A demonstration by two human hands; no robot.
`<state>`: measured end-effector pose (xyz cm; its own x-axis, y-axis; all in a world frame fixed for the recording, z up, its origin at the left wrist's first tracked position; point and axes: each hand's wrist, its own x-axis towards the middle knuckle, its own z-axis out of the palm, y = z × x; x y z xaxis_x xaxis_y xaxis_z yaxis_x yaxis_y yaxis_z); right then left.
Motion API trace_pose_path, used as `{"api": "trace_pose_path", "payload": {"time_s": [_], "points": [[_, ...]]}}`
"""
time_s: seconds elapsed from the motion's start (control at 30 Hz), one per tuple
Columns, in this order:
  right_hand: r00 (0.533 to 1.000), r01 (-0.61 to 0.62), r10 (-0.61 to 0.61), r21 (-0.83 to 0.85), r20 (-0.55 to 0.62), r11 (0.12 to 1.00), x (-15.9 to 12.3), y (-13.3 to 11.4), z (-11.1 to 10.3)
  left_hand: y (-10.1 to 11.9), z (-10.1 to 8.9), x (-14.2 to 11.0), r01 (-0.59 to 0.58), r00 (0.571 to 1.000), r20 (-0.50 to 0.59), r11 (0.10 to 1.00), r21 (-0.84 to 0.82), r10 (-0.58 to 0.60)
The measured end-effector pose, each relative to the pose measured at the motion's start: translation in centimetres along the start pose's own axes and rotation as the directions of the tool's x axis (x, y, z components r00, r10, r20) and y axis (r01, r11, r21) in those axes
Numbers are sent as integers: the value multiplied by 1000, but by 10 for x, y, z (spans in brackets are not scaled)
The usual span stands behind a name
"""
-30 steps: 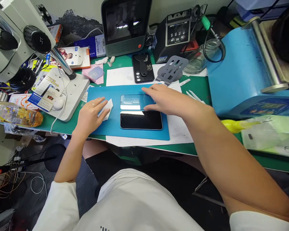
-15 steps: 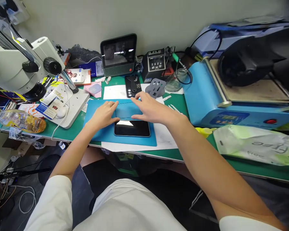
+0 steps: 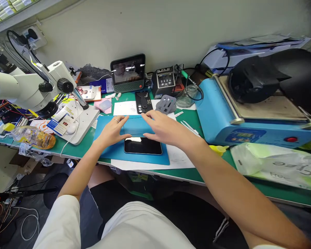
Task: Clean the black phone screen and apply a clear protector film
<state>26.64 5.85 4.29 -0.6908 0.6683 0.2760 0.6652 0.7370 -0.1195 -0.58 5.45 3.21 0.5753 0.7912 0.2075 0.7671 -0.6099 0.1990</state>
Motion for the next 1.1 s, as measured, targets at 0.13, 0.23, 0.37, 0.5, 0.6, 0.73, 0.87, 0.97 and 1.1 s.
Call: {"api": "trace_pose_path", "payload": {"time_s": [0.13, 0.23, 0.37, 0.5, 0.6, 0.73, 0.87, 0.97, 1.1], "points": [[990, 4, 11, 109, -139, 994, -34, -10, 11, 5, 4, -22, -43, 998, -60, 994, -105, 37], [984, -19, 67, 274, -166, 961, -56, -16, 19, 14, 8, -36, -24, 998, -67, 976, -215, 9], [963, -153, 256, 600, -90, 785, -64, -21, 19, 28, 7, -42, 4, 1000, 14, 934, -357, 1], [875, -406, 436, 809, 211, 425, -57, -21, 10, 37, 5, -40, -66, 998, -22, 946, -316, 62], [801, -508, 418, 856, 429, 95, -51, -19, 7, 38, 6, -41, -179, 976, -159, 960, -213, 147], [737, -576, 339, 806, 585, -137, -48, -21, 9, 35, 14, -46, -230, 950, -240, 968, -104, 200], [732, -592, 323, 794, 601, -137, -51, -23, 11, 33, 16, -50, -154, 975, -187, 970, -189, 119], [794, -528, 386, 847, 469, 57, -64, -19, 13, 30, 13, -51, -28, 997, -77, 951, -307, 5], [882, -425, 401, 785, 247, 451, -88, -13, 23, 27, 14, -50, 41, 999, -10, 930, -366, -49]]}}
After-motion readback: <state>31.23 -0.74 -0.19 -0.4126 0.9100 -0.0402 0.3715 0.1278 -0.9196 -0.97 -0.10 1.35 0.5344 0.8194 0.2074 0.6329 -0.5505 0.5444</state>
